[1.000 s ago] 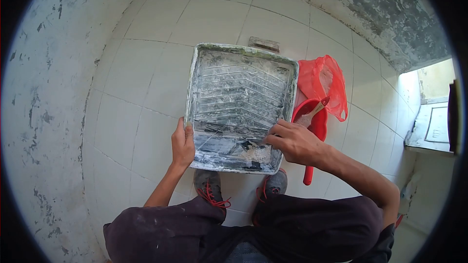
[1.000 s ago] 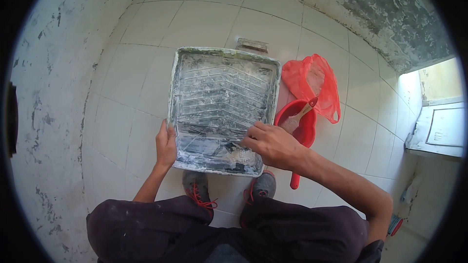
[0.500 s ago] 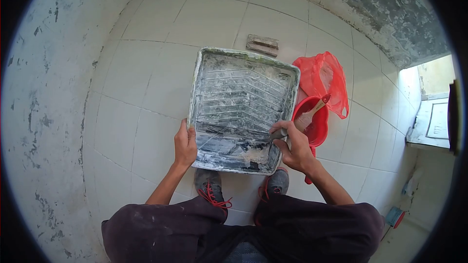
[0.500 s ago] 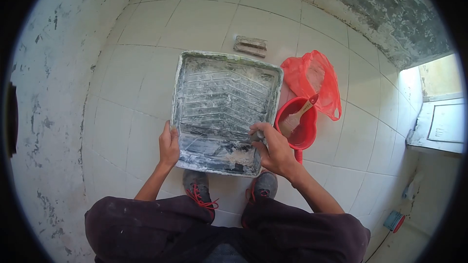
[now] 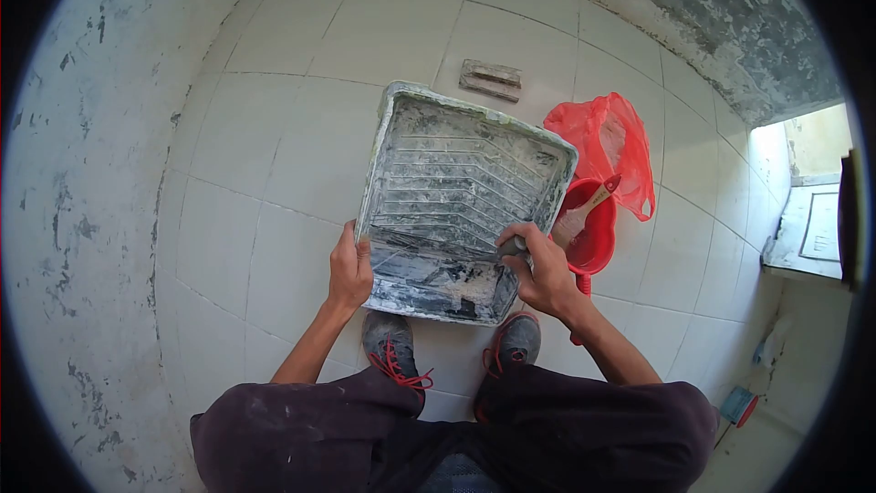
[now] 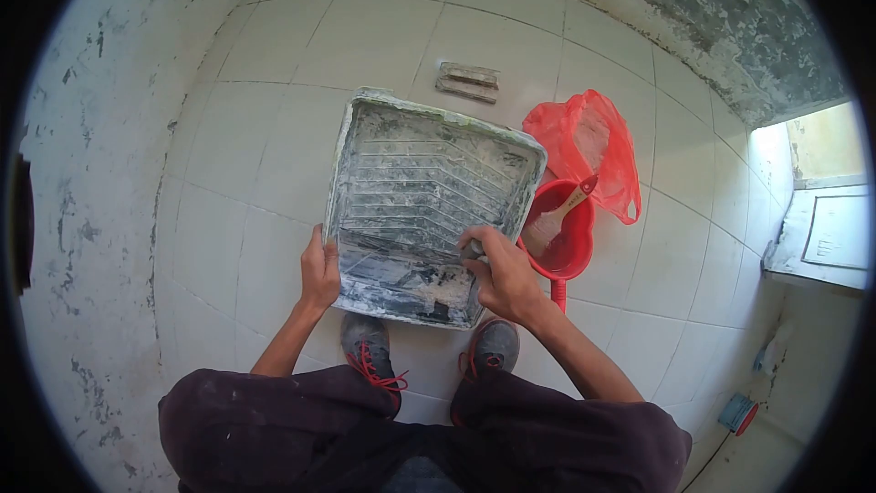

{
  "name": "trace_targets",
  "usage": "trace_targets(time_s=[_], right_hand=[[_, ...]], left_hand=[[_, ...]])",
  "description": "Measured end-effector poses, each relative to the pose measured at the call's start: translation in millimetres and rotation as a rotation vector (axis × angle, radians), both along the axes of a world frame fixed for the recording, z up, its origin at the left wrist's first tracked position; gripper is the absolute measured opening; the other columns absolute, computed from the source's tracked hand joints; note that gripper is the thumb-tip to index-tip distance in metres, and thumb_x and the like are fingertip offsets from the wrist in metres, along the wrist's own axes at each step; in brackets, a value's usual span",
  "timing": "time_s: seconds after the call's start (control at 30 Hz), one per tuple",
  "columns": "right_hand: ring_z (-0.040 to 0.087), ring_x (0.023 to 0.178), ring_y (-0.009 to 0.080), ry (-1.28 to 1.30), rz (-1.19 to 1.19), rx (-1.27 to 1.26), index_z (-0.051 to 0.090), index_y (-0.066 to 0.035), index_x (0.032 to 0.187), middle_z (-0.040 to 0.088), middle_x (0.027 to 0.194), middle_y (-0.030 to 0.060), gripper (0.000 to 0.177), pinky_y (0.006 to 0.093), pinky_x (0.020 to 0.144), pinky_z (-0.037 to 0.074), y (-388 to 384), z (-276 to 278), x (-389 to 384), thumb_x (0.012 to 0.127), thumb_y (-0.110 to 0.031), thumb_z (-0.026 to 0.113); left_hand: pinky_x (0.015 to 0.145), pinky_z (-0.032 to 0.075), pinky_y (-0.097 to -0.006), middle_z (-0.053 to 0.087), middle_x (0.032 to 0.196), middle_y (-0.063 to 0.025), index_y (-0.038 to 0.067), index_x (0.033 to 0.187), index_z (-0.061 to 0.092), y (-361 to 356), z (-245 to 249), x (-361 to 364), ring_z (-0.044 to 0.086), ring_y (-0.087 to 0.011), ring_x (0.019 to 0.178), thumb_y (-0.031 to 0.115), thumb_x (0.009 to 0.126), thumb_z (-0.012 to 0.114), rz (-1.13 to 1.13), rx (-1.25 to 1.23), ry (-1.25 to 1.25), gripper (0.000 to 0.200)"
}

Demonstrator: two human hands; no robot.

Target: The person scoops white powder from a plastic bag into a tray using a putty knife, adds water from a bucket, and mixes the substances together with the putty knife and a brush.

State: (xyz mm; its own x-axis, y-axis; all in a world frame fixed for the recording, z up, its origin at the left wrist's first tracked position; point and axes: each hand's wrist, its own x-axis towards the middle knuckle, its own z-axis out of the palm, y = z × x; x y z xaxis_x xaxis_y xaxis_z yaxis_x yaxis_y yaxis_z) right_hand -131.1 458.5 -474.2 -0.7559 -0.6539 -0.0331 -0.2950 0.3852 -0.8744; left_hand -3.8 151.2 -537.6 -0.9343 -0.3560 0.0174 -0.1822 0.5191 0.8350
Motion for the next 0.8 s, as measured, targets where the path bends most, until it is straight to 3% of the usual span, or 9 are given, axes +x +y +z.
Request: trace_targets(time_s=[0.17,0.23,0.3,0.37,0.53,0.6,0.8], right_hand=[[0.066,0.101,0.0388,-0.07,0.007,0.0,0.054,-0.006,0.117,0.065,0.107,0.0165,0.04,0.0445,0.083,0.052,-3,-20,5,0.084,0.009,0.069],[0.07,0.096,0.0346,-0.045,0.088,-0.022,0.054,-0.004,0.117,0.066,0.102,0.015,0.039,0.0402,0.079,0.055,-4,-31,17,0.085,0.011,0.069],[0.069,0.096,0.0353,-0.035,0.114,0.005,0.055,-0.004,0.117,0.065,0.103,0.015,0.038,0.0408,0.079,0.054,-5,-23,15,0.085,0.01,0.07],[0.066,0.1,0.0394,-0.035,0.075,-0.004,0.053,-0.006,0.118,0.064,0.106,0.0169,0.04,0.0459,0.083,0.052,-3,-15,3,0.084,0.008,0.069],[0.066,0.099,0.0402,-0.044,0.076,-0.014,0.054,-0.005,0.119,0.064,0.105,0.0175,0.039,0.0464,0.082,0.052,-3,-22,-3,0.084,0.006,0.069],[0.065,0.098,0.0404,-0.087,0.119,-0.015,0.055,-0.005,0.118,0.064,0.105,0.0172,0.038,0.047,0.081,0.051,-3,-31,6,0.085,0.006,0.069],[0.064,0.099,0.041,-0.092,0.075,-0.013,0.055,-0.006,0.118,0.064,0.106,0.0175,0.038,0.0469,0.083,0.051,0,-20,-16,0.085,0.005,0.07]], left_hand=[[0.075,0.049,-0.0493,0.062,0.093,-0.0293,-0.008,0.129,0.052,3,0,1,0.062,-0.0459,0.081,0.027,0.112,0.04,0.02,-0.016,-0.035,0.041],[0.074,0.049,-0.0491,0.062,0.092,-0.0293,-0.008,0.129,0.052,4,-6,4,0.062,-0.0455,0.08,0.027,0.112,0.04,0.018,-0.024,-0.025,0.041],[0.067,0.048,-0.0438,0.061,0.082,-0.0239,-0.008,0.129,0.053,7,-7,5,0.061,-0.0346,0.071,0.028,0.111,0.04,0.05,-0.039,0.007,0.042],[0.068,0.048,-0.0437,0.062,0.083,-0.0239,-0.008,0.128,0.053,6,-11,6,0.061,-0.0346,0.071,0.028,0.111,0.04,0.045,-0.043,-0.009,0.042],[0.068,0.048,-0.0438,0.063,0.084,-0.0238,-0.007,0.127,0.053,12,-16,12,0.061,-0.0346,0.072,0.029,0.111,0.04,0.042,-0.019,-0.015,0.042],[0.075,0.049,-0.0473,0.064,0.092,-0.0274,-0.006,0.128,0.053,17,-13,13,0.064,-0.0421,0.08,0.031,0.113,0.036,0.065,-0.017,-0.015,0.044],[0.078,0.05,-0.0477,0.065,0.096,-0.0278,-0.006,0.128,0.054,19,-10,17,0.065,-0.0435,0.084,0.031,0.112,0.037,0.094,-0.015,-0.093,0.043]])
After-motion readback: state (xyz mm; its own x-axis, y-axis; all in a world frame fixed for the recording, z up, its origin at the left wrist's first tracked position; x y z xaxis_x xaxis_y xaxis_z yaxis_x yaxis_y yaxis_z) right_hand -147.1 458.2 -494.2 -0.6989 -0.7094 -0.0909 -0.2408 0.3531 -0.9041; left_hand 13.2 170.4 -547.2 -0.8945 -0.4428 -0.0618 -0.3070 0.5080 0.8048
